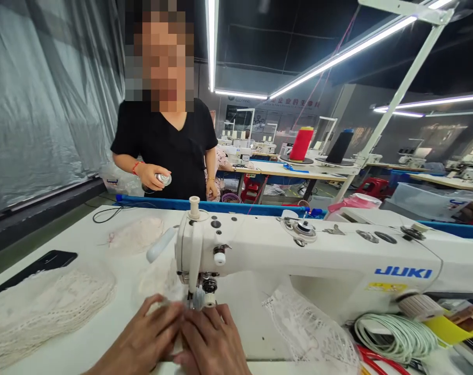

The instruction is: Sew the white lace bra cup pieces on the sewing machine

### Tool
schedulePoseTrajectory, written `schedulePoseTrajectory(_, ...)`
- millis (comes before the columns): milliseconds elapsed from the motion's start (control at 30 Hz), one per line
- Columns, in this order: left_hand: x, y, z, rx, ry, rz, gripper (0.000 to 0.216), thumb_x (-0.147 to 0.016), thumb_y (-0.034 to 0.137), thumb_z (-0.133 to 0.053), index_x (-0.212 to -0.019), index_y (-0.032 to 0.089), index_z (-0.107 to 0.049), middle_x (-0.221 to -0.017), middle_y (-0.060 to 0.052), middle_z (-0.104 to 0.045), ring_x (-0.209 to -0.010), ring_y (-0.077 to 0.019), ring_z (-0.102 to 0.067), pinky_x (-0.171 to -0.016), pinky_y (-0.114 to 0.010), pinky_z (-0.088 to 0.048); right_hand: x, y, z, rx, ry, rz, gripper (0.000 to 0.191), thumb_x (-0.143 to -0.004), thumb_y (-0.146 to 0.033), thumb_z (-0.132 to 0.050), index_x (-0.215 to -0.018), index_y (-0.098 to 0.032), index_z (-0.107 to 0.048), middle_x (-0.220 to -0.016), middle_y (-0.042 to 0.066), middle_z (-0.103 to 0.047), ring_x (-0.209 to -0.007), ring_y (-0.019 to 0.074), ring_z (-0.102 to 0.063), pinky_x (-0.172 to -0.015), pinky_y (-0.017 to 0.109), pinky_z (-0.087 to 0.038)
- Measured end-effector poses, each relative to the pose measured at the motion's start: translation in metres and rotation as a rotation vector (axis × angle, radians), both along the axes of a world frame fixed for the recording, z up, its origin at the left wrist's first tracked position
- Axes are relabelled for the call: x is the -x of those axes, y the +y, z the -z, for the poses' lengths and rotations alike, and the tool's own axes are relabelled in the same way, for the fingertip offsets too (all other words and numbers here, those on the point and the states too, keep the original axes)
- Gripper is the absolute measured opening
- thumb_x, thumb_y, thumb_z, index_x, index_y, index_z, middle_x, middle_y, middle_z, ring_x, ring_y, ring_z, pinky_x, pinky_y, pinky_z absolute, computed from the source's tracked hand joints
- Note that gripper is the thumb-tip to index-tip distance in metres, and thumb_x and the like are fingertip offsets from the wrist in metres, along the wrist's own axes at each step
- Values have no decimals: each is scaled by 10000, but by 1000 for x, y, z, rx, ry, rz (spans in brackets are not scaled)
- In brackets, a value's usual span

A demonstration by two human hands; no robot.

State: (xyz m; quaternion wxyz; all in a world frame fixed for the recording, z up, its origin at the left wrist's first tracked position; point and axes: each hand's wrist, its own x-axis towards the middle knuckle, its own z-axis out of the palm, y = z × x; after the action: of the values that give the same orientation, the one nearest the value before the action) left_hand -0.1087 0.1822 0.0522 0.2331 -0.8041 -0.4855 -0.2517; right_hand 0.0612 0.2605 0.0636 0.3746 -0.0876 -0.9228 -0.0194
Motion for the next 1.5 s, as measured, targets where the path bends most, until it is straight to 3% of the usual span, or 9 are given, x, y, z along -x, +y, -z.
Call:
schedulePoseTrajectory(100, -3, -25, -7, -26, -149, 126, 309, -956, 120, -328, -811, 209, -587, -653, 62, -637, -612, -91, -569, -885, -286, -283, -2, -5, -2, 19, -84, -81, 465, -1011, -334, -151, -906, -175, -576, -827, 34, -639, -742, 158, -533, -718, 325, -290)
schedulePoseTrajectory(267, 34, -67, -47, 539, -184, -15, 474, -732, 349, -726, -1148, 277, -510, -1111, 12, -611, -985, -209, -561, -964, -343, -202, -13, -19, -6, 104, -150, -136, 606, -908, -646, -191, -696, -174, -507, -639, 22, -527, -619, 165, -467, -696, 346, -287)
schedulePoseTrajectory(367, 43, -77, -59, 704, -197, -60, 268, -771, 165, -681, -983, 278, -561, -1034, 47, -596, -905, -166, -551, -881, -314, -244, -5, -39, -7, 162, -162, -154, 617, -859, -710, -241, -868, -166, -533, -867, 68, -603, -769, 194, -511, -761, 368, -302)
schedulePoseTrajectory(567, 28, -89, -48, 662, -321, -30, 190, -892, 47, -436, -822, 205, -516, -916, 30, -598, -846, -129, -552, -866, -317, -241, 21, -77, -2, 249, -260, -90, 156, -851, -293, -533, -758, -170, -512, -809, 31, -593, -720, 162, -490, -718, 338, -318)
schedulePoseTrajectory(867, -7, -122, -67, 1041, -809, -14, 127, -855, 257, -536, -751, 203, -584, -844, 20, -593, -875, -175, -510, -806, -260, -348, -42, -77, -54, 1207, -482, -311, 196, -820, -349, -590, -837, -154, -600, -723, -7, -597, -619, 98, -475, -566, 196, -364)
schedulePoseTrajectory(1033, -34, -142, -83, 1172, -911, 6, 200, -845, 368, -543, -748, 197, -581, -776, 39, -580, -775, -152, -502, -734, -220, -360, -58, -109, -60, 937, -425, -283, 291, -706, -396, -733, -891, -204, -616, -868, 1, -622, -831, 152, -539, -810, 271, -382)
schedulePoseTrajectory(1100, -38, -147, -80, 1170, -996, -24, 236, -823, 410, -565, -742, 189, -574, -714, 40, -539, -715, -145, -471, -661, -220, -347, -57, -118, -60, 921, -392, -261, 191, -755, -354, -695, -815, -196, -608, -831, -6, -590, -823, 148, -525, -807, 278, -378)
schedulePoseTrajectory(1300, -43, -162, -47, 1343, -1493, 308, 539, -592, 523, -792, -935, 173, -566, -783, 0, -563, -685, -131, -468, -600, -215, -319, -71, -121, -57, 1588, -512, -452, 407, -665, -520, -705, -702, -139, -568, -631, -42, -464, -578, 70, -403, -525, 189, -320)
schedulePoseTrajectory(1500, -67, -177, -29, 1295, -1346, 90, 465, -650, 570, -716, -708, 157, -511, -601, 50, -445, -567, -96, -337, -524, -210, -230, -87, -146, -20, 1722, -469, -418, 489, -529, -529, -793, -729, -140, -575, -661, -44, -511, -614, 77, -437, -577, 197, -354)
